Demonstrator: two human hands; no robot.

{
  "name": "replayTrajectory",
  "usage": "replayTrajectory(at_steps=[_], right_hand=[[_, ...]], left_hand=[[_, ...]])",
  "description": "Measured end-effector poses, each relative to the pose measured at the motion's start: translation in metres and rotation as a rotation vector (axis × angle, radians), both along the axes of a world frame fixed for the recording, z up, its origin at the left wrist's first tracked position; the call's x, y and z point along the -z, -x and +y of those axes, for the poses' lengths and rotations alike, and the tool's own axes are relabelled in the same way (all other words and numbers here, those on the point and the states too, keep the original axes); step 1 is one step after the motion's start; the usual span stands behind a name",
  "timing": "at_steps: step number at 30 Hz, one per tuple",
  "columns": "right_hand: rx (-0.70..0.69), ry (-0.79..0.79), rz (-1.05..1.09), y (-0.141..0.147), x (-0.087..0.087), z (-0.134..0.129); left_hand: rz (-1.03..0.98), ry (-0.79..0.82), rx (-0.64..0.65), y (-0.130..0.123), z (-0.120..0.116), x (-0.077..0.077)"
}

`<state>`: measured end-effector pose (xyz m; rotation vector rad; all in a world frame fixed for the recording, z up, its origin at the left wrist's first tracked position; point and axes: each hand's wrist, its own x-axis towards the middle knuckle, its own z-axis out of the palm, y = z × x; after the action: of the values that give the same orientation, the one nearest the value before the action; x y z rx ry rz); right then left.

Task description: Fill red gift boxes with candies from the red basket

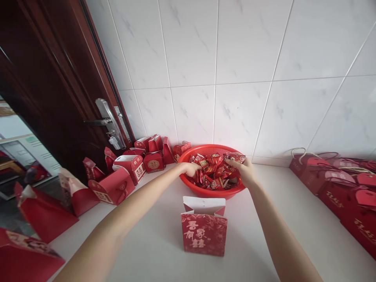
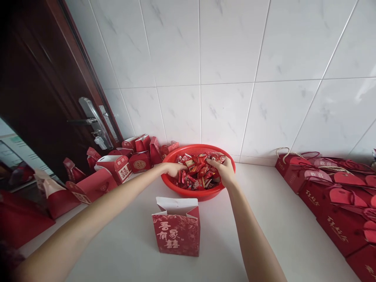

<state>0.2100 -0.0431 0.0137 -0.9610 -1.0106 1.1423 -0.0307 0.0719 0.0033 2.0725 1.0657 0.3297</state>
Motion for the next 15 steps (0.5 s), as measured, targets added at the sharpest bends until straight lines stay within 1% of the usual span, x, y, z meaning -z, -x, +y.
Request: replayTrajectory(at_steps=[3,6,8,11,13,15], right_hand=[[-0.003,-0.008,0.002,0.0,0.001,0.001],[0.01,-0.014,0.0,0.0,0.001,0.001],[0.012,-0.006,-0.006,-0.001,0.001,0.001],[0.015,-0.013,0.0,0.0,0.001,0.002],[0.015,-0.024,0.009,0.0,0.001,0.001],[0.008,-0.015,0.014,0.001,-0.001,0.0]], left_hand=[[0.118,0.007,-0.001,-0.003,-0.004,-0.007],[0.127,-0.022,-0.019,-0.004,-0.009,-0.015],[0.053,-0.049,-0.024,-0.003,-0.013,-0.021],[-0.172,-0.049,-0.065,0.001,-0.017,-0.03],[-0.293,-0.011,-0.095,0.003,-0.019,-0.036],[-0.355,0.04,-0.1,0.004,-0.021,-0.04]])
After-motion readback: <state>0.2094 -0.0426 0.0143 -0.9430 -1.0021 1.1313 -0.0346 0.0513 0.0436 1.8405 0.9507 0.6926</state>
